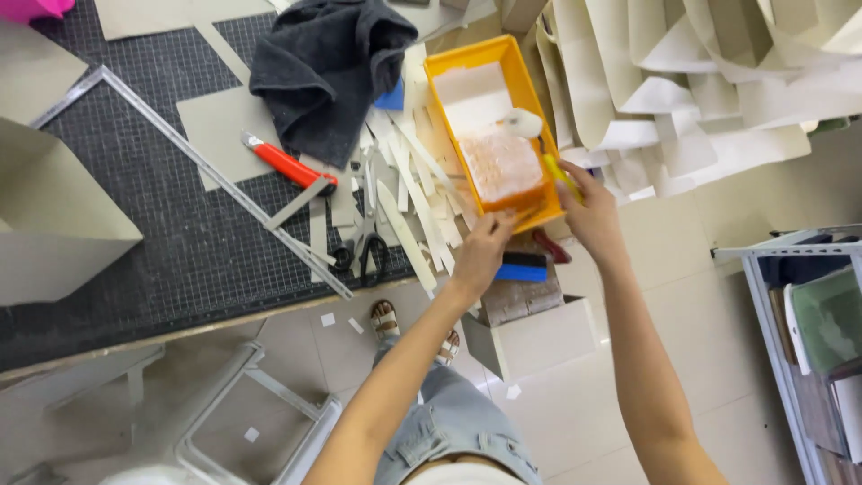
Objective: The person smooths the edges of a white paper box with a brush and a blue plastic scraper, then uses a small roller to press the seams and edges. The person repeats the smoothing and rolling steps on the same box.
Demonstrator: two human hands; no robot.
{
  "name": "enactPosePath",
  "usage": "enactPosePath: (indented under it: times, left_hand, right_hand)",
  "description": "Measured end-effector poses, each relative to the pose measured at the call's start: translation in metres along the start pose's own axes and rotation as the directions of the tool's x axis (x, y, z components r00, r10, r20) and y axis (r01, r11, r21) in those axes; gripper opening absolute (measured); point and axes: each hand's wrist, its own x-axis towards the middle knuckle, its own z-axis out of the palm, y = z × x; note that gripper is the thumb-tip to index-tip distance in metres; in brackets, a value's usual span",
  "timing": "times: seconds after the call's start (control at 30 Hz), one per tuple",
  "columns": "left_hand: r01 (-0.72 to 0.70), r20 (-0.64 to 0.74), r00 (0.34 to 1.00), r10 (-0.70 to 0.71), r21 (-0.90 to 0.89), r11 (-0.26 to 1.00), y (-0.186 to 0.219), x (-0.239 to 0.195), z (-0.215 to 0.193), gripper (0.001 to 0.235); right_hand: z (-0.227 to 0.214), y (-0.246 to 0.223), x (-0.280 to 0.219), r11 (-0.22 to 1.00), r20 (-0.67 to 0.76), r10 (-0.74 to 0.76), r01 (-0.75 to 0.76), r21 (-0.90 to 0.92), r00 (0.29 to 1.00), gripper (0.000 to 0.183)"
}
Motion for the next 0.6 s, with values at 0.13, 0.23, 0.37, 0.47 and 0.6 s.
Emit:
enactPosePath:
  times: [0.13, 0.23, 0.37, 0.47, 0.6]
  left_hand:
    - [-0.121, -0.072, 0.988, 0.133, 0.161, 0.98, -0.001, 0.008, -0.012, 0.001]
    - [-0.164, -0.067, 0.982, 0.179, 0.179, 0.97, -0.001, 0.012, -0.012, 0.016]
    - [-0.205, -0.124, 0.96, 0.253, 0.309, 0.929, 0.0, 0.014, -0.017, 0.01]
    - [-0.222, -0.122, 0.955, 0.27, 0.311, 0.924, -0.002, 0.016, -0.017, 0.007]
    - [-0.243, -0.085, 0.955, 0.283, 0.32, 0.916, -0.002, 0.015, -0.024, 0.008]
  right_hand:
    - [0.074, 0.042, 0.098, 0.877, 0.021, -0.213, 0.201, -0.436, 0.977, 0.031]
    - [0.109, 0.032, 0.12, 0.74, 0.057, -0.39, 0.35, -0.574, 0.919, 0.031]
    - [0.114, 0.02, 0.107, 0.66, 0.109, -0.403, 0.371, -0.653, 0.909, 0.033]
    - [0.088, 0.016, 0.099, 0.685, 0.169, -0.321, 0.352, -0.638, 0.932, 0.031]
    - [0.039, 0.022, 0.09, 0.733, 0.129, -0.183, 0.222, -0.643, 0.975, 0.03]
